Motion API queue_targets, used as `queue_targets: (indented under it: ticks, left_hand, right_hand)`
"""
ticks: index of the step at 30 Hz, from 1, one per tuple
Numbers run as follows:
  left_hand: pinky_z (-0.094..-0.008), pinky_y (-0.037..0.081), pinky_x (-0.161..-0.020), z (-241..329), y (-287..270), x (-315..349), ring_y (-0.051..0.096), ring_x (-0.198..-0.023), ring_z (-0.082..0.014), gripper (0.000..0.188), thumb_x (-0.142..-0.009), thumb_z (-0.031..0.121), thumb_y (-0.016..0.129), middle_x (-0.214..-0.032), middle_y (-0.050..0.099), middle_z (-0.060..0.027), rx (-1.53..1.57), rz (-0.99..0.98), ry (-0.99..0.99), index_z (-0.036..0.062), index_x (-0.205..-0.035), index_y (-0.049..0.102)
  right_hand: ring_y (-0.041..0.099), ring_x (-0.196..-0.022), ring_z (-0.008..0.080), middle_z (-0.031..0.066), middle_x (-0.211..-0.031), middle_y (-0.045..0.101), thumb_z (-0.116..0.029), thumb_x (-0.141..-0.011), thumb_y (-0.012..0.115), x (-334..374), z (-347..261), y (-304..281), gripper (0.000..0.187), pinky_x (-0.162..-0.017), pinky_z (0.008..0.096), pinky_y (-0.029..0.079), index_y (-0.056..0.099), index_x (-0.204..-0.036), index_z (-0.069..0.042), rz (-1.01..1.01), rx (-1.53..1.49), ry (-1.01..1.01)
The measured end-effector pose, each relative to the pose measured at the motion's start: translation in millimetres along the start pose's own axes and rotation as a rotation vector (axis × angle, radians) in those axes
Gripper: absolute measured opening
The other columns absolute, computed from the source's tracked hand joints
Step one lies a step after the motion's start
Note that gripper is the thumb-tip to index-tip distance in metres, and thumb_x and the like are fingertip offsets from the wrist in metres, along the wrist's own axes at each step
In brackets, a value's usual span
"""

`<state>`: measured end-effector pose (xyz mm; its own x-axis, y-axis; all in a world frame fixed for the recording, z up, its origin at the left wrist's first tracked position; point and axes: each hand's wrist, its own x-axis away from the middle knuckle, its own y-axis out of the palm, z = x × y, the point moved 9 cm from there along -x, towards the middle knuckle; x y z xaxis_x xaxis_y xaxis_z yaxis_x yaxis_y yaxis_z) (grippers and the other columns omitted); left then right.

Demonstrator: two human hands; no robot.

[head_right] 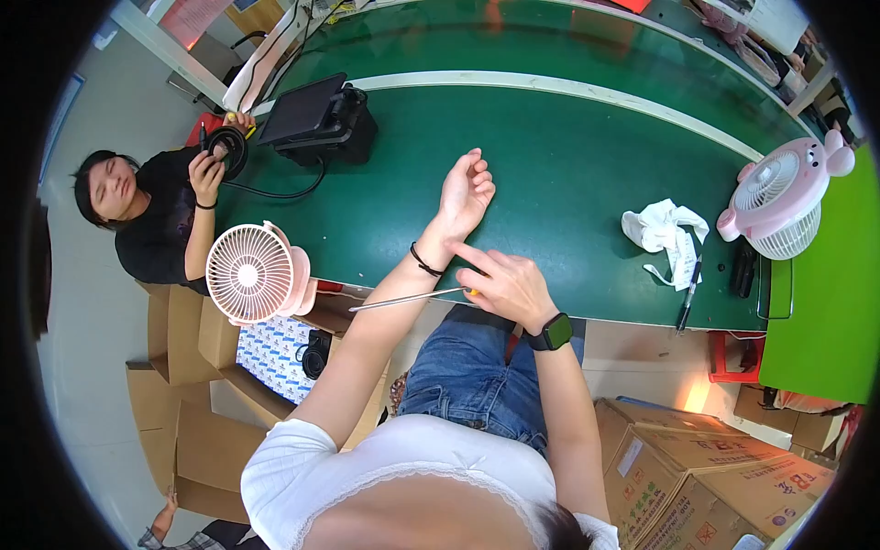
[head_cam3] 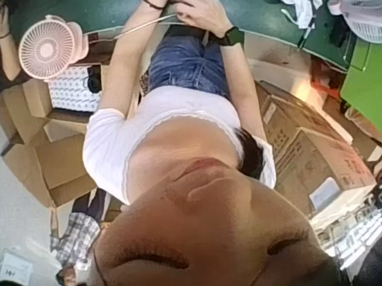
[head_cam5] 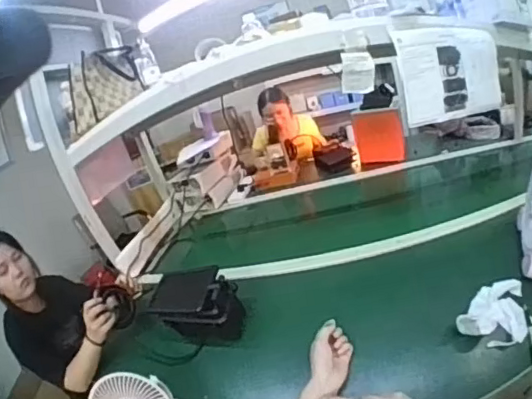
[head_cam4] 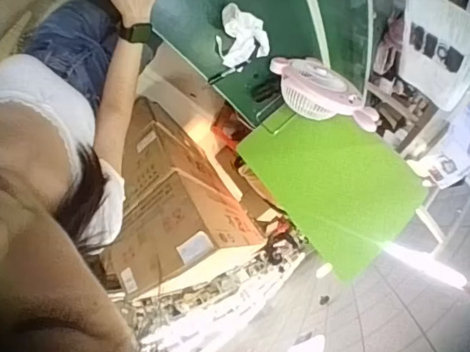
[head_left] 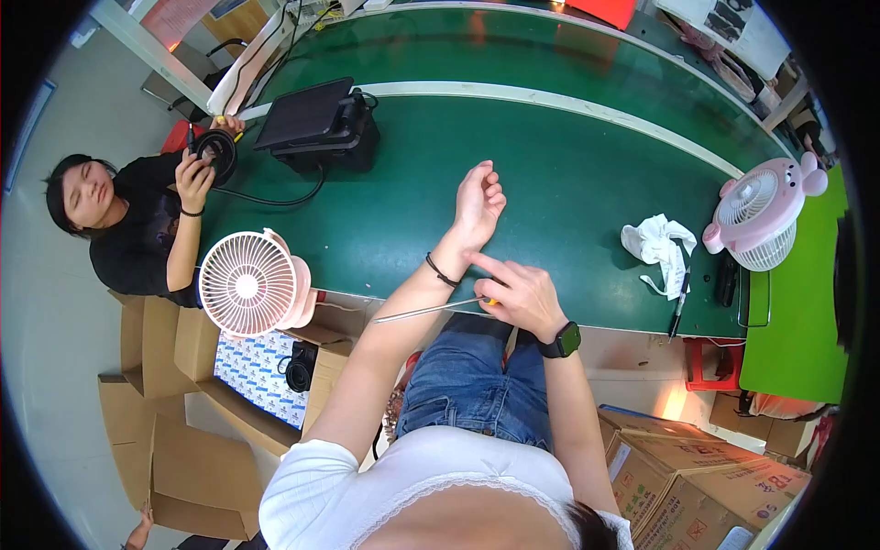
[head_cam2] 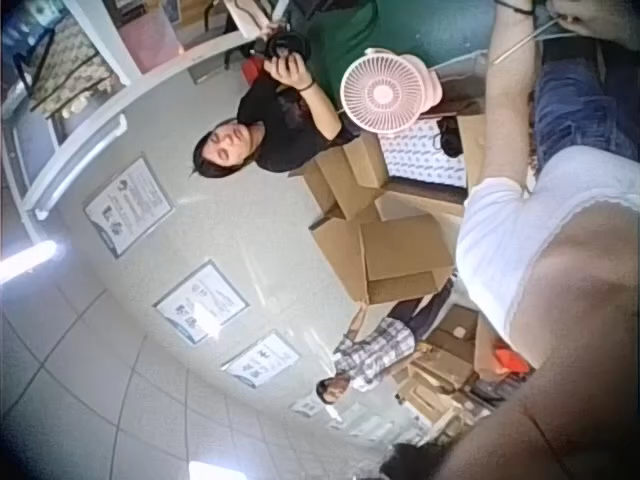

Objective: Assembling and inspecting a portable solar panel unit with its integrated battery box and cables.

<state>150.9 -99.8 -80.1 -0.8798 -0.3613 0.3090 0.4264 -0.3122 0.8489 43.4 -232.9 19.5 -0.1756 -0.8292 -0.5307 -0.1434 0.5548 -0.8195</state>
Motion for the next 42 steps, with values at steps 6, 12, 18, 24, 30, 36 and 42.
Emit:
queue_targets:
  ticks: [6,12,18,24,30,36,42]
  left_hand:
    - [-0.0206,0.035,-0.05,-4,4,-1,0.041,-0.059,-0.0063,0.01,-0.097,0.012,0.057,-0.076,0.048,0.002,-0.033,-0.019,-0.002,0.01,-0.106,0.053]
    - [-0.0201,0.037,-0.051,-5,-3,0,0.042,-0.061,-0.0065,0.015,-0.098,0.012,0.057,-0.078,0.049,0.0011,-0.065,-0.026,0.006,0.0097,-0.112,0.051]
    - [-0.0207,0.038,-0.052,-6,-4,0,0.043,-0.061,-0.0073,0.014,-0.097,0.009,0.055,-0.078,0.05,0.0,-0.065,-0.023,0.006,0.0093,-0.111,0.052]
    - [-0.021,0.039,-0.052,-5,-1,2,0.044,-0.062,-0.0076,0.015,-0.098,0.009,0.054,-0.078,0.051,-0.0004,-0.1,-0.013,0.014,0.0093,-0.113,0.052]
    - [-0.0207,0.038,-0.052,-3,-1,4,0.043,-0.062,-0.007,0.019,-0.097,0.008,0.053,-0.08,0.051,-0.0004,-0.146,-0.009,0.027,0.008,-0.116,0.052]
    - [-0.0207,0.038,-0.053,-3,9,7,0.044,-0.064,-0.0064,0.017,-0.099,0.01,0.054,-0.08,0.051,0.0002,-0.282,-0.054,0.047,0.0069,-0.115,0.053]
    - [-0.0185,0.032,-0.054,-13,32,24,0.04,-0.063,-0.003,0.018,-0.098,0.012,0.055,-0.078,0.05,0.0042,-0.821,-0.164,0.111,0.0101,-0.116,0.056]
  right_hand:
    - [0.062,-0.071,0.0142,-0.0044,-0.127,0.062,-0.019,-0.073,0.074,4,4,-4,0.02,-0.056,0.0305,0.052,0.056,-0.08,-0.016,0.05,-0.055,0.007]
    - [0.063,-0.075,0.015,-0.002,-0.123,0.062,-0.019,-0.074,0.073,6,0,-3,0.02,-0.058,0.0307,0.054,0.057,-0.086,-0.015,0.044,-0.064,-0.005]
    - [0.061,-0.074,0.0136,-0.0034,-0.124,0.062,-0.02,-0.074,0.074,5,-2,-6,0.021,-0.057,0.0289,0.053,0.056,-0.082,-0.015,0.011,0.002,0.007]
    - [0.061,-0.073,0.0119,-0.005,-0.126,0.062,-0.022,-0.074,0.074,5,-2,-8,0.022,-0.056,0.0275,0.053,0.055,-0.082,-0.015,0.047,0.009,0.0]
    - [0.059,-0.061,0.0126,-0.0061,-0.123,0.068,-0.016,-0.074,0.073,3,-2,-12,0.019,-0.054,0.0282,0.051,0.054,-0.077,-0.015,0.107,-0.061,0.004]
    - [0.061,-0.065,0.0121,-0.0089,-0.121,0.067,-0.021,-0.076,0.072,9,4,-8,0.019,-0.059,0.0291,0.052,0.056,-0.084,-0.014,0.09,-0.054,0.029]
    - [0.062,-0.065,0.0173,-0.001,-0.072,0.057,-0.022,-0.078,0.069,11,2,3,0.019,-0.057,0.0325,0.051,0.054,-0.088,-0.017,0.047,0.002,-0.003]
